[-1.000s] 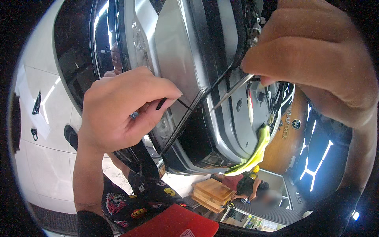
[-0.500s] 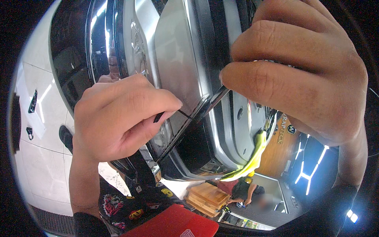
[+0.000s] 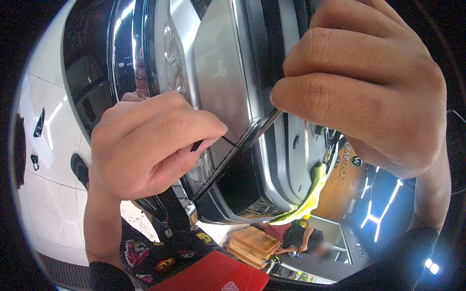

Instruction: The person applies a transparent protective film to the front bumper of a black car. They use a red squeegee to smooth the film, a metal tool to trim edges, and a yellow cloth to wipe the surface, working along the chrome trim and headlight area.

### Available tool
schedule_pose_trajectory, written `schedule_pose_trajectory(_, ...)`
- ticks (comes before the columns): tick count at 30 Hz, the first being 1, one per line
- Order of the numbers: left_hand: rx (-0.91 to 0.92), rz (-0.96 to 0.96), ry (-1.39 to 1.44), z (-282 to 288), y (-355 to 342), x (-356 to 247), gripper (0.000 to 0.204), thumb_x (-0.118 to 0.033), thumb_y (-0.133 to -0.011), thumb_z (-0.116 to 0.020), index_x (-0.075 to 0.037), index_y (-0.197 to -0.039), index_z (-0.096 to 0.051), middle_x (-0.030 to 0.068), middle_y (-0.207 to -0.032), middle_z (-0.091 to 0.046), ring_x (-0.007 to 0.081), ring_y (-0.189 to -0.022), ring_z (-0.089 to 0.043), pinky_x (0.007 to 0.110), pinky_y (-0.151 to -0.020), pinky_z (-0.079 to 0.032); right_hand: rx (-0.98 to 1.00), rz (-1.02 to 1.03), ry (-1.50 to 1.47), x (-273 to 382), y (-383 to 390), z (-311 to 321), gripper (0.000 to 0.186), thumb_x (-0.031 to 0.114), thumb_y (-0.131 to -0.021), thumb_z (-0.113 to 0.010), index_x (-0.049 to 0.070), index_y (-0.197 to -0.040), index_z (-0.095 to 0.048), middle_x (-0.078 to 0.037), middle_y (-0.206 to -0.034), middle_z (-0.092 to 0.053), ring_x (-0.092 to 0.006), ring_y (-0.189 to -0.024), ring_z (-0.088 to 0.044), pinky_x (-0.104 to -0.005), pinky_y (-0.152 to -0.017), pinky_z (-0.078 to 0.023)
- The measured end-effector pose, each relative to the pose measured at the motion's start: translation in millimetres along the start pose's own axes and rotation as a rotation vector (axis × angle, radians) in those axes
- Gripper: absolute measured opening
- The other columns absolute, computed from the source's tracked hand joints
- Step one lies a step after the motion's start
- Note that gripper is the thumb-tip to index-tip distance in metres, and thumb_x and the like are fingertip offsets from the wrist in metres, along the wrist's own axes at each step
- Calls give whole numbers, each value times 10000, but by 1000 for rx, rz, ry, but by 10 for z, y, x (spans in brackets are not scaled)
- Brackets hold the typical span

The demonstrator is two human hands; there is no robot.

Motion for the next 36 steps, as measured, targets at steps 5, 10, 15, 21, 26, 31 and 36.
schedule_pose_trajectory(5, 22, 22, -8, -12, -17, 7, 222, 5, -751, -764, -60, -962, -744, 54, -707, -631, 157, -536, -593, 268, -472, -427, -1, -6, -5, 3, -26, -16, 274, 245, -723, -814, 124, -963, -759, -41, -883, -684, -219, -843, -604, -410, -812, -487)
schedule_pose_trajectory(10, 52, 46, -6, 13, -18, 2, 220, 5, -737, -764, -59, -946, -746, 56, -712, -640, 174, -551, -607, 279, -481, -440, -59, 11, 29, -11, -36, -53, 290, 259, -701, -827, 130, -950, -750, -41, -881, -672, -218, -839, -592, -404, -796, -481)
schedule_pose_trajectory(15, 47, 9, 51, -4, -4, 4, 210, -7, -711, -775, -70, -910, -751, 59, -720, -664, 180, -566, -627, 281, -492, -422, -76, 51, 49, 9, -78, -63, 332, 279, -659, -856, 136, -938, -745, -45, -873, -659, -225, -844, -598, -435, -812, -477)
schedule_pose_trajectory(21, 50, -3, 36, -6, 12, -39, 215, -19, -685, -789, -91, -885, -757, 51, -711, -680, 160, -563, -628, 275, -507, -380, -65, -4, 101, 107, -67, -18, 353, 295, -630, -875, 144, -919, -739, -45, -855, -640, -232, -846, -604, -450, -827, -474)
schedule_pose_trajectory(26, 55, 10, 39, 29, 15, -54, 212, -22, -680, -795, -97, -876, -760, 44, -703, -690, 149, -576, -642, 276, -524, -389, -19, -47, 138, 155, -102, 25, 331, 278, -636, -863, 148, -913, -737, -40, -845, -628, -235, -849, -606, -450, -823, -471)
schedule_pose_trajectory(31, 20, 21, 91, 74, 33, -46, 209, -5, -690, -784, -90, -880, -759, 44, -721, -709, 152, -596, -658, 254, -546, -423, -12, -41, 154, 158, -102, 49, 326, 281, -624, -835, 139, -901, -738, -40, -834, -623, -232, -856, -600, -446, -803, -465)
schedule_pose_trajectory(36, 19, 21, 150, 84, 51, -20, 215, 36, -703, -761, -55, -898, -752, 64, -746, -718, 164, -619, -673, 257, -567, -477, -31, -11, 137, 116, -86, 15, 340, 300, -613, -809, 123, -895, -742, -44, -833, -624, -234, -855, -594, -439, -783, -457)
Point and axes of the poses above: each hand's wrist, its own y-axis away from the middle knuckle, its own z-axis out of the back of the hand, x = y × z, the point moved 8 cm from there along -y, towards the middle knuckle
